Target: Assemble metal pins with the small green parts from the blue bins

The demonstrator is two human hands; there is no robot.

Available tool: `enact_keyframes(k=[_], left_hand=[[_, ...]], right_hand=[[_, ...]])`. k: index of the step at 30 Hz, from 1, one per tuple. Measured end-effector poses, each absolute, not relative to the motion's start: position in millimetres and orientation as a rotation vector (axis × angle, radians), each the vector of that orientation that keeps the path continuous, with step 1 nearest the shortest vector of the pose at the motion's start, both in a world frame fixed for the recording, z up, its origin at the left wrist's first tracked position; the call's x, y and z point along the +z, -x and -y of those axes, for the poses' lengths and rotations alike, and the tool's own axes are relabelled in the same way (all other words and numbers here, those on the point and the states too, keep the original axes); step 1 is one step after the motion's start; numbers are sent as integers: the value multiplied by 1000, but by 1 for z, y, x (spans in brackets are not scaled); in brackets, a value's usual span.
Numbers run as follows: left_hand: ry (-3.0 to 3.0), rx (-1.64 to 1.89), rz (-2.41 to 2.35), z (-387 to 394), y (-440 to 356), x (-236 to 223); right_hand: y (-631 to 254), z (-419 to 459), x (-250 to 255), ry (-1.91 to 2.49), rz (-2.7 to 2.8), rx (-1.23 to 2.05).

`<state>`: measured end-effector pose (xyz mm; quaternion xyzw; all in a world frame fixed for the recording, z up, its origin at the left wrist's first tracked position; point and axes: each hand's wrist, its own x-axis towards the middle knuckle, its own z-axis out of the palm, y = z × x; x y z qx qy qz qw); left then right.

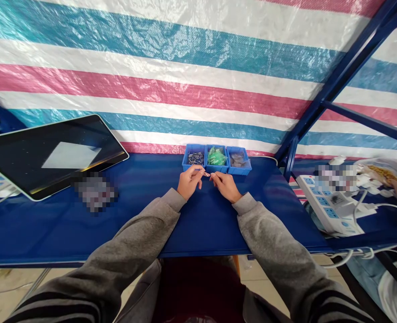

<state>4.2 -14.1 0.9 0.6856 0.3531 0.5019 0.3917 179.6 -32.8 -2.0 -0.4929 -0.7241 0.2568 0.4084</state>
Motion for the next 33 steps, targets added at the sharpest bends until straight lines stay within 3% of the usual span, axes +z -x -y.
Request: enact_keyframes(k=[8, 33], left_hand=[[-2128, 1213, -983, 12, -2, 2], [-1940, 1276, -983, 9, -2, -3]], right_hand=[[-183, 31, 0, 1318, 1680, 480], [-179, 36, 2, 1191, 1733, 653]])
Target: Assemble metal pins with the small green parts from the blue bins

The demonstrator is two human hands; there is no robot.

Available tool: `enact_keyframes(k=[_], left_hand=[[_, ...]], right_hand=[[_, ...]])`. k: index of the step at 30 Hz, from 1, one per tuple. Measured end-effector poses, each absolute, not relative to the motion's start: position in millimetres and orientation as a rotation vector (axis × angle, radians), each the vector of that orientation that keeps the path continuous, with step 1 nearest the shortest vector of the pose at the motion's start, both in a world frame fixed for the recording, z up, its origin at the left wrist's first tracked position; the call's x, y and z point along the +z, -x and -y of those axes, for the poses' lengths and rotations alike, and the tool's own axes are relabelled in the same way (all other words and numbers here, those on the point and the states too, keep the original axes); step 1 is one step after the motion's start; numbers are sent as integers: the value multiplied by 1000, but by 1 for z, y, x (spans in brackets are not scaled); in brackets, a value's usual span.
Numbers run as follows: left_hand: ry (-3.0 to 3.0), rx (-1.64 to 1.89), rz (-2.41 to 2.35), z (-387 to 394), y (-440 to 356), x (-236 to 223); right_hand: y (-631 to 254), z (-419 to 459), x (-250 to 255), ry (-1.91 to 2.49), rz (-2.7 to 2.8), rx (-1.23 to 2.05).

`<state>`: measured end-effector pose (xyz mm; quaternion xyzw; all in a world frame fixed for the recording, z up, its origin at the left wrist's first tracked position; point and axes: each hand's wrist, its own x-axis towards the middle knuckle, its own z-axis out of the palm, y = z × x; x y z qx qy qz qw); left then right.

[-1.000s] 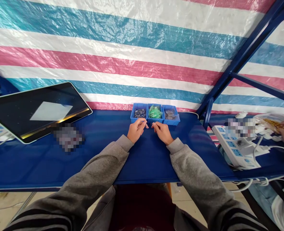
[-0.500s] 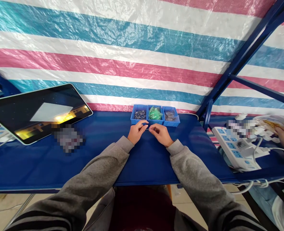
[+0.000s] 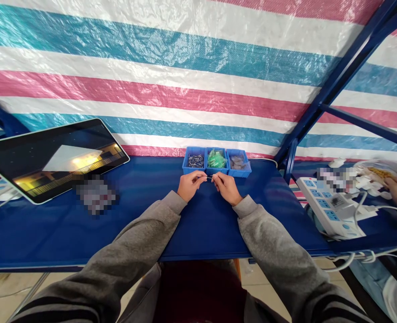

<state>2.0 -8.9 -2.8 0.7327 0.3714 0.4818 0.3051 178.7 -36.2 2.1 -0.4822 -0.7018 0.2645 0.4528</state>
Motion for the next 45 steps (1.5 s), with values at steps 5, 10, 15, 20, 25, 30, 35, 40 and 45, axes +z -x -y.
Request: enact_keyframes(k=[5, 10, 15, 20, 25, 30, 35, 40, 45], left_hand=[[-1954, 1249, -1059, 11, -2, 1], [-1950, 1268, -1137, 11, -2, 2], [-1914, 1290, -1129, 12, -1, 2], [-1903, 1319, -1026, 12, -2, 2], [-1865, 1347, -969, 12, -4, 0], [-1703, 1323, -935, 11, -5, 0], [-1630, 1301, -895, 10, -7, -2], [-1708, 1305, -837, 11, -6, -3], [-2015, 1270, -882, 10, -3, -3]], right_hand=[[-179, 35, 0, 1177, 1721, 651], [-178, 35, -2, 1136, 1753, 648], [-178, 34, -3, 1126, 1753, 649], [-179, 32, -5, 1134, 1705, 681], [-179, 32, -6, 1125, 1736, 750], [-178, 33, -6, 1121, 1767, 764], [-179, 32, -6, 1157, 1744, 728], [-180, 31, -6, 1220, 1653, 661], [-180, 31, -4, 1226, 1612, 618]])
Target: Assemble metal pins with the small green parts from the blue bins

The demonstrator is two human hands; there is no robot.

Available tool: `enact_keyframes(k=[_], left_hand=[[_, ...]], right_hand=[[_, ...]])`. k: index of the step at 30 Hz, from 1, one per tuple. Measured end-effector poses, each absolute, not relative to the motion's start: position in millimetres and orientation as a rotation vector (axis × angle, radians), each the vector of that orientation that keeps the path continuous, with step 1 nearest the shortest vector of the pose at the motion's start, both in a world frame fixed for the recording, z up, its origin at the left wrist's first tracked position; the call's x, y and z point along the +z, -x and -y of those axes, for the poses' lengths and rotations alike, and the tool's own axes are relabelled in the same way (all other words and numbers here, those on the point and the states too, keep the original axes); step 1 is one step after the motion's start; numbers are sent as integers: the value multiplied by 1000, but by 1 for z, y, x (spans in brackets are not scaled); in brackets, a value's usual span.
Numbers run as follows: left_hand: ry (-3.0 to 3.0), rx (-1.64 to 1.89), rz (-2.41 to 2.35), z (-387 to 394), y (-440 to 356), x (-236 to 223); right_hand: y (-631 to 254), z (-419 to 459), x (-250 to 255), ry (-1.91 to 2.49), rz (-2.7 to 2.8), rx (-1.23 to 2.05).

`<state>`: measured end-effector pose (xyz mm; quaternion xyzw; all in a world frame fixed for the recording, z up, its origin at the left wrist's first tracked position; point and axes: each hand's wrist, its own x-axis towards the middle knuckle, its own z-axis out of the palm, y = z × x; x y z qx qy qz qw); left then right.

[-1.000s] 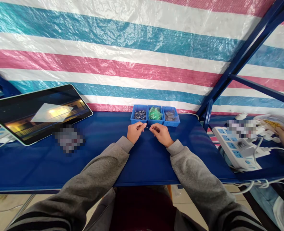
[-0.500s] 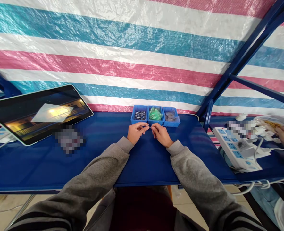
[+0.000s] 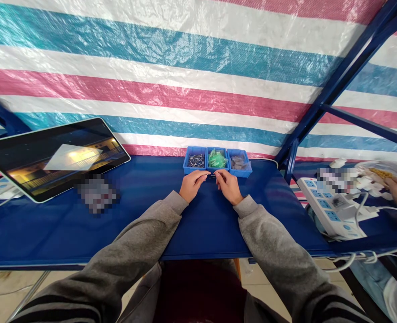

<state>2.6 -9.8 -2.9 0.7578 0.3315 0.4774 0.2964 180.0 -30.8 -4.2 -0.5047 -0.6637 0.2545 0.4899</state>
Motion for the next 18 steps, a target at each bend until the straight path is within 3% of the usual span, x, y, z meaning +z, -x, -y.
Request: enact_keyframes(k=[18], left_hand=[[-1817, 1230, -933, 11, -4, -2]], right_hand=[[-180, 34, -1, 1147, 1703, 640]])
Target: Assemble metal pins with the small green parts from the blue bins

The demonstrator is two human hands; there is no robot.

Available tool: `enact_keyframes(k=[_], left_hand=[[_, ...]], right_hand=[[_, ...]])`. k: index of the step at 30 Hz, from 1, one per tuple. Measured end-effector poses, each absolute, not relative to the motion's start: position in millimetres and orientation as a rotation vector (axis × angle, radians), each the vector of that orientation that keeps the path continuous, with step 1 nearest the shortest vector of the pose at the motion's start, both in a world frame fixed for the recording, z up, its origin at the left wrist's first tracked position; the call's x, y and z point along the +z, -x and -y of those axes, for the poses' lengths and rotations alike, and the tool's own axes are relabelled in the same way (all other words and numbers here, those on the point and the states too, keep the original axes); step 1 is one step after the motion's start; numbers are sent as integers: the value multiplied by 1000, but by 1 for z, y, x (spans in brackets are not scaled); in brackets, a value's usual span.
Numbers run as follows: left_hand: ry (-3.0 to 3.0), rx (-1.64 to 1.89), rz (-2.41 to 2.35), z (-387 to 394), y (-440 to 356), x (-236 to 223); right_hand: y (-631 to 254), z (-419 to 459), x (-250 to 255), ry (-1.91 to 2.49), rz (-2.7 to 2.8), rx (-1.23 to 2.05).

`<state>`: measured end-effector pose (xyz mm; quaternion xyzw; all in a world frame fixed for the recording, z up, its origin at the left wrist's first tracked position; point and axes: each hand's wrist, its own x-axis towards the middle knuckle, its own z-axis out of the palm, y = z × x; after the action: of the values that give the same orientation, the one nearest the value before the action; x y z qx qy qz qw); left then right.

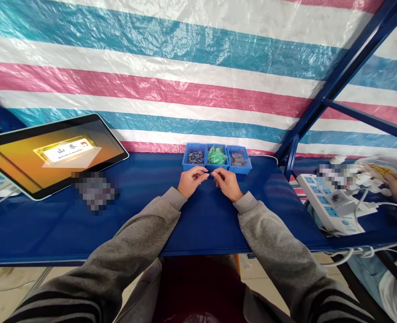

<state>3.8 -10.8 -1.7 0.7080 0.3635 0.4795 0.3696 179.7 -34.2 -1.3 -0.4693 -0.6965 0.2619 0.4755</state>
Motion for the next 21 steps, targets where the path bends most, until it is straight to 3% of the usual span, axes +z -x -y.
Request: enact_keyframes(k=[21], left_hand=[[-1819, 1305, -973, 12, -4, 2]], right_hand=[[-178, 33, -2, 1118, 1650, 731]])
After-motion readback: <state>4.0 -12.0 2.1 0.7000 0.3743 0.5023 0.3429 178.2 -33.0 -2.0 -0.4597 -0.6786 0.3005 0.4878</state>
